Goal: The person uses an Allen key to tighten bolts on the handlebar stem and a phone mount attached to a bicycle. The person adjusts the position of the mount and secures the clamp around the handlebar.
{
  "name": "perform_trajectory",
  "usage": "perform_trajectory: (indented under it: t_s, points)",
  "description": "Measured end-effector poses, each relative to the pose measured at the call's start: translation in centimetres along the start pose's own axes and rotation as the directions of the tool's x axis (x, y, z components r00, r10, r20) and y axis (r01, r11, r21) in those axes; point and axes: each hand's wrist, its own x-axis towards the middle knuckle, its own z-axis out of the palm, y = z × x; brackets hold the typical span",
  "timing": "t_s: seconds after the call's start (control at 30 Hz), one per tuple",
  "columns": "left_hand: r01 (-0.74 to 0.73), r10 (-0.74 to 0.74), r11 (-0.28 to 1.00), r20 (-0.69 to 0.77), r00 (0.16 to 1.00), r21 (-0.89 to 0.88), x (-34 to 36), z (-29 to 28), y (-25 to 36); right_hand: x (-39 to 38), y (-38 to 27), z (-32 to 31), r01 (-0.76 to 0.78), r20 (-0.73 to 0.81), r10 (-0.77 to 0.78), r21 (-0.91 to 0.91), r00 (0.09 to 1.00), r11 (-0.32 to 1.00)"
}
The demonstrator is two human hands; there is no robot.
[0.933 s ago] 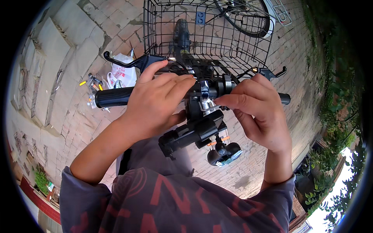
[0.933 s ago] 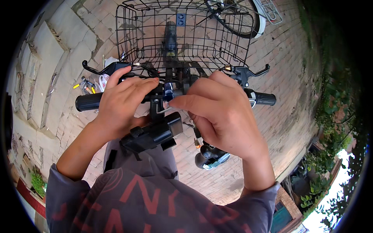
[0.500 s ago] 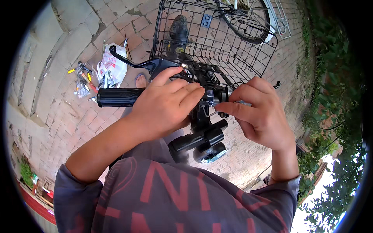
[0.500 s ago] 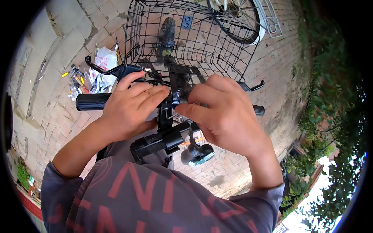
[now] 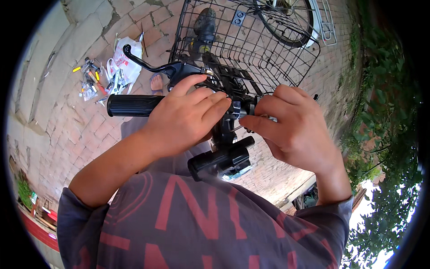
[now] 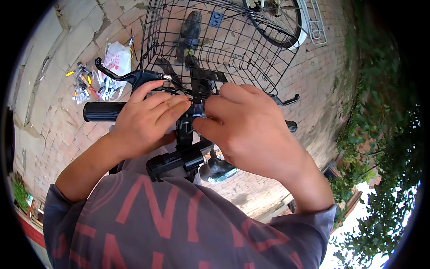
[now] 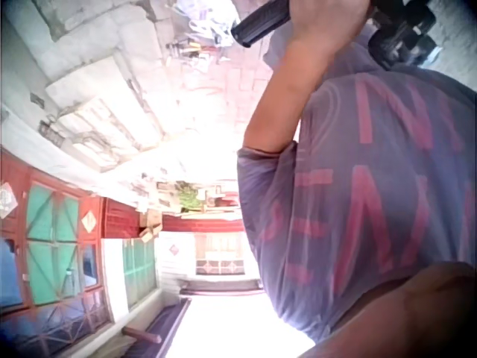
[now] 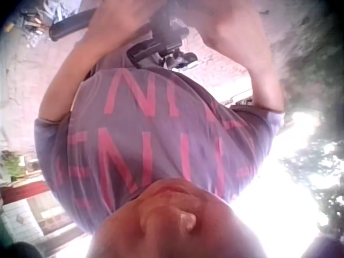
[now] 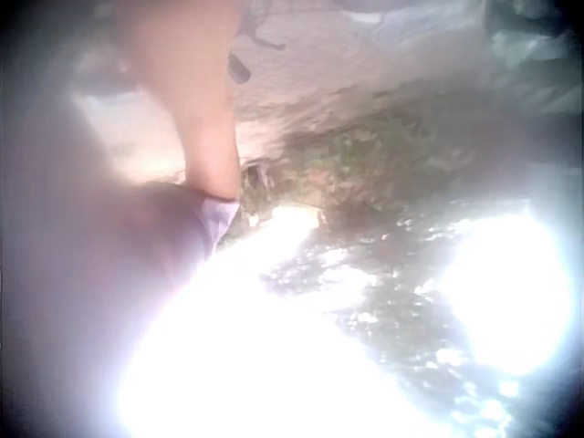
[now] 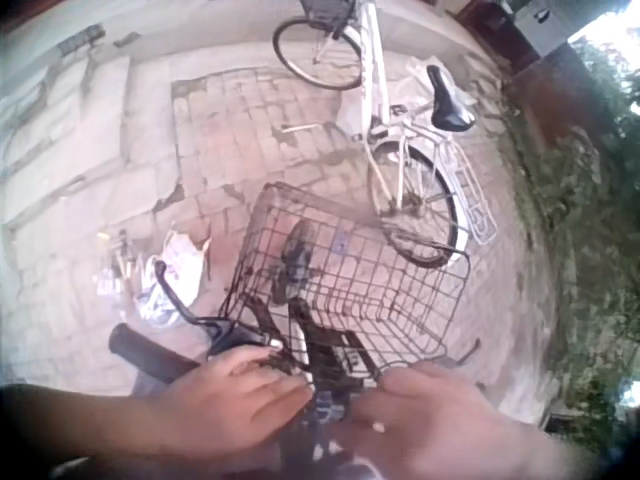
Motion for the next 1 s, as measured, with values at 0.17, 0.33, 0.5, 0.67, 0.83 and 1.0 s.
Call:
perform_trajectory:
  t_s: [0.17,0.33,0.5,0.67,0.83,1.0]
  points:
    - [0.018,-0.018,1.000,-0.023,1.000,0.004,0.1,-0.1,0.3,0.1,0.1,-0.4,0.042,0.060,-0.039,-0.053,0.997,0.998]
    - [0.022,-0.022,1.000,-0.045,0.999,0.014,0.4,-0.5,0.6,-0.4,0.1,0.5,0.001,-0.022,0.001,0.069,1.000,0.998]
    - [0.051,-0.052,0.999,-0.048,0.997,-0.008,0.2,-0.6,0.8,-2.3,0.3,2.8,-0.151,-0.076,0.176,0.260,0.982,0.954]
    - [0.057,-0.057,0.998,-0.036,0.998,0.001,0.1,-0.5,0.9,-4.6,-2.5,5.8,-0.419,0.015,0.473,0.488,0.881,0.766]
    - [0.043,-0.042,0.999,-0.036,0.998,0.023,0.3,-0.4,0.8,-5.2,-3.8,7.9,-0.462,0.064,0.591,0.693,0.804,0.554]
    - [0.042,-0.041,0.999,-0.019,0.999,0.019,0.4,-0.4,0.7,-5.9,-1.3,6.1,-0.440,0.152,0.512,0.743,0.845,0.504]
